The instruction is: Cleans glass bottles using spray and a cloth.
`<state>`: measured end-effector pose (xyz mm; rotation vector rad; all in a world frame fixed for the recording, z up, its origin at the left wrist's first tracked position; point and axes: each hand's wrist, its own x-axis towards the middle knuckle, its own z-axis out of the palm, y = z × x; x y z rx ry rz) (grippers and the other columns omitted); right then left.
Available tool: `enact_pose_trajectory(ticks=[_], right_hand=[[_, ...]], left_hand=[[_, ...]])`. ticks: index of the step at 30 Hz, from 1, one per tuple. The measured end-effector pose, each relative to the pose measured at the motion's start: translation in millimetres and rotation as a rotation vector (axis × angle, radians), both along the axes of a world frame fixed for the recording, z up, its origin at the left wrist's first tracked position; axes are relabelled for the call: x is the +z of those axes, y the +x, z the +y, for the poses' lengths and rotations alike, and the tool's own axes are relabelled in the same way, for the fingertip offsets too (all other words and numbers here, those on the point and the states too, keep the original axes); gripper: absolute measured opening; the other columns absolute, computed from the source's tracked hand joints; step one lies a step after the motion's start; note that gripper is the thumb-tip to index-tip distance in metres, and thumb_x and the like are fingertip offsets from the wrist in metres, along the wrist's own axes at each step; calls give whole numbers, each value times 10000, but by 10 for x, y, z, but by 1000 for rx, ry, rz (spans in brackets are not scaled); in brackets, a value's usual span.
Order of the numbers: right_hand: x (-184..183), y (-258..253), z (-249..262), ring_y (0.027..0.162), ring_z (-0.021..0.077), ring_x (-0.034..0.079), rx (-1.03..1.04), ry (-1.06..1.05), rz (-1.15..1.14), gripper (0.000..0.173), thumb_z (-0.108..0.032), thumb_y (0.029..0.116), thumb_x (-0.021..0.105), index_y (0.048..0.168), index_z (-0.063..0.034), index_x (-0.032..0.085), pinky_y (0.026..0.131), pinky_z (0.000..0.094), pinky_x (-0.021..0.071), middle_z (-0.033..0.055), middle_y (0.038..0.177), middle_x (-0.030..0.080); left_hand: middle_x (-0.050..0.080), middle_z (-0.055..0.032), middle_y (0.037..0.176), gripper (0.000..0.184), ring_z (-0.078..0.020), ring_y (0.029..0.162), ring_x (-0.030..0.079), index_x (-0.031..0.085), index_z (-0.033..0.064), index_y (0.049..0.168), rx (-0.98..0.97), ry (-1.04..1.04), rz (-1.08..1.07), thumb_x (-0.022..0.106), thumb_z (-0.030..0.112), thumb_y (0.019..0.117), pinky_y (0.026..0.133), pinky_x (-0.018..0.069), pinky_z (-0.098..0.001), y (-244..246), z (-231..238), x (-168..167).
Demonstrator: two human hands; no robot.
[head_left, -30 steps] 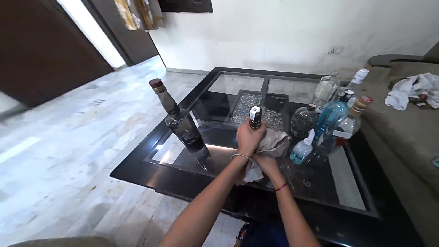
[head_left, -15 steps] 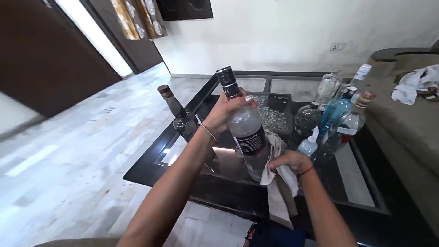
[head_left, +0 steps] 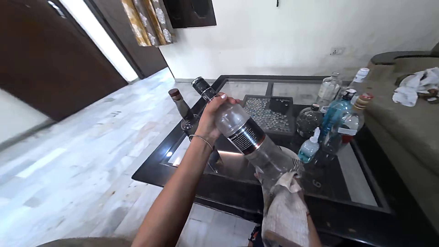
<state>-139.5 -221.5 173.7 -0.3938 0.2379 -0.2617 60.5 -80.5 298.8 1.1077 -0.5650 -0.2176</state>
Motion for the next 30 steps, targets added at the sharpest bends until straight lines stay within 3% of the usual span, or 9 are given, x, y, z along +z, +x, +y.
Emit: enact_pose_trajectory(ticks=[2, 6, 7, 9, 11, 13, 19, 26, 30], right_hand=[[524, -56, 107, 625, -55, 579, -13, -143, 472, 355, 40, 1053, 203, 899, -71, 503, 672, 118, 511, -70, 676, 583], [88, -6, 202, 669, -43, 655, -104, -250, 230, 324, -14, 1042, 217, 950, -39, 526, 644, 139, 555, -67, 712, 669], [86, -20, 228, 681, -35, 668, -121, -241, 194, 266, -33, 1031, 288, 935, -55, 535, 657, 147, 567, -69, 717, 680], [-48, -65, 296, 763, -15, 708, -165, -285, 19, 87, -219, 931, 661, 930, -132, 655, 728, 179, 594, -79, 797, 744], [-99, -35, 367, 787, -13, 714, -217, -367, -29, 347, -415, 744, 863, 940, -163, 728, 749, 192, 602, -94, 839, 760], [-138, 18, 415, 853, 14, 712, -276, -432, -29, 497, -406, 731, 885, 1033, -69, 679, 816, 226, 603, -56, 901, 752], [-47, 82, 571, 951, -6, 687, -497, -627, 84, 334, -69, 831, 723, 1115, 62, 607, 903, 197, 571, -20, 963, 724], [-138, 141, 766, 985, 8, 686, -847, -915, 142, 508, -32, 710, 818, 1115, 177, 593, 914, 164, 548, 92, 1008, 722], [-261, 114, 818, 1040, 23, 677, -850, -1043, 89, 484, -61, 776, 805, 1129, 194, 594, 963, 155, 514, 136, 1050, 717]], left_hand=[[719, 75, 788, 399, -27, 813, 711, 595, 241, 785, 52, -33, 80, 298, 161, 1039, 741, 590, -203, -44, -6, 24], [698, 39, 787, 305, -52, 776, 702, 560, 184, 887, 107, -62, 196, 317, 163, 1071, 696, 589, -214, -148, -5, 135], [694, 41, 789, 290, -52, 771, 700, 559, 181, 903, 123, -42, 210, 327, 171, 1076, 688, 588, -215, -183, -5, 172], [702, 47, 790, 301, -48, 752, 699, 583, 181, 896, 166, 5, 226, 345, 189, 1080, 665, 587, -214, -248, -10, 244], [700, 37, 809, 290, -49, 746, 692, 594, 166, 924, 200, 41, 235, 357, 204, 1087, 654, 584, -215, -314, -11, 299], [702, 33, 805, 277, -45, 731, 687, 598, 159, 915, 228, 42, 244, 381, 193, 1082, 639, 579, -213, -379, -23, 344], [703, 23, 792, 226, -47, 722, 689, 595, 151, 914, 282, -12, 252, 423, 152, 1062, 636, 578, -210, -466, -27, 389], [692, 10, 808, 174, -65, 728, 687, 585, 140, 956, 297, -22, 303, 446, 154, 1059, 637, 580, -228, -540, 8, 412], [689, 11, 816, 139, -67, 716, 684, 575, 145, 986, 312, 2, 352, 455, 154, 1053, 630, 577, -226, -552, 42, 448]])
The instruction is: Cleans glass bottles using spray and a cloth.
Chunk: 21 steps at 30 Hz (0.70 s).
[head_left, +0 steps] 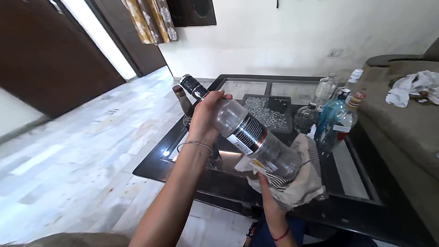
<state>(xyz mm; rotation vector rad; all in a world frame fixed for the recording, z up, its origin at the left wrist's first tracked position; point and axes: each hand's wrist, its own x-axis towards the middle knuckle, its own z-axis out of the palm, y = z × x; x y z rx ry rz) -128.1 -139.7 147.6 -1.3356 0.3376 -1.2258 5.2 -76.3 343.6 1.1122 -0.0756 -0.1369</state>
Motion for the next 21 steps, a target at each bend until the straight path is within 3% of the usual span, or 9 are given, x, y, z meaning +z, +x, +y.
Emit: enact_pose_trajectory(ticks=[4, 6, 9, 14, 18, 19, 21], right_hand=[[-249, -158, -35, 1057, 209, 698, 74, -369, 286, 341, -80, 902, 656, 1122, 181, 660, 989, 242, 497, 260, 1074, 710], [-182, -199, -1, 956, 266, 727, -53, -539, 437, 285, -101, 871, 662, 1032, 129, 709, 912, 301, 542, 240, 978, 732], [-36, -97, 47, 803, 374, 743, -259, -707, 542, 226, -145, 784, 700, 868, 58, 754, 730, 480, 583, 232, 849, 740], [128, 63, 61, 830, 385, 744, -303, -768, 542, 224, -167, 803, 693, 882, 29, 767, 728, 506, 581, 224, 869, 745], [430, 127, -55, 899, 394, 732, -166, -594, 472, 352, -234, 779, 769, 956, 69, 743, 800, 548, 569, 249, 931, 734], [512, 121, -139, 964, 364, 720, -36, -506, 464, 435, -266, 771, 812, 1028, 74, 724, 862, 543, 560, 238, 988, 729], [663, 111, -401, 994, 179, 700, 273, -380, 472, 524, -291, 721, 886, 1100, 24, 706, 915, 402, 569, 121, 1019, 731]], left_hand=[[701, 5, 817, 130, -68, 701, 685, 589, 122, 998, 5, 29, 30, 476, 160, 1051, 618, 578, -234, -35, -15, 7], [716, -7, 817, 134, -75, 699, 692, 606, 100, 996, 15, 59, 5, 494, 151, 1048, 622, 581, -238, -48, -26, -20], [716, -4, 809, 119, -65, 700, 679, 611, 86, 956, 45, 120, -99, 528, 109, 1037, 625, 564, -222, -122, -90, -47], [720, -5, 776, 136, -54, 690, 678, 626, 83, 876, 91, 155, -219, 583, 58, 1004, 622, 555, -205, -277, -170, -58], [712, 7, 761, 150, -45, 697, 670, 622, 94, 852, 63, 202, -344, 584, 37, 986, 643, 549, -203, -292, -173, 18], [714, 7, 768, 138, -44, 698, 667, 618, 92, 866, 38, 219, -373, 586, 32, 987, 643, 543, -201, -289, -160, 36], [717, 7, 748, 139, -35, 672, 671, 608, 89, 864, -27, 229, -425, 597, 4, 973, 619, 550, -187, -282, -127, 86]])
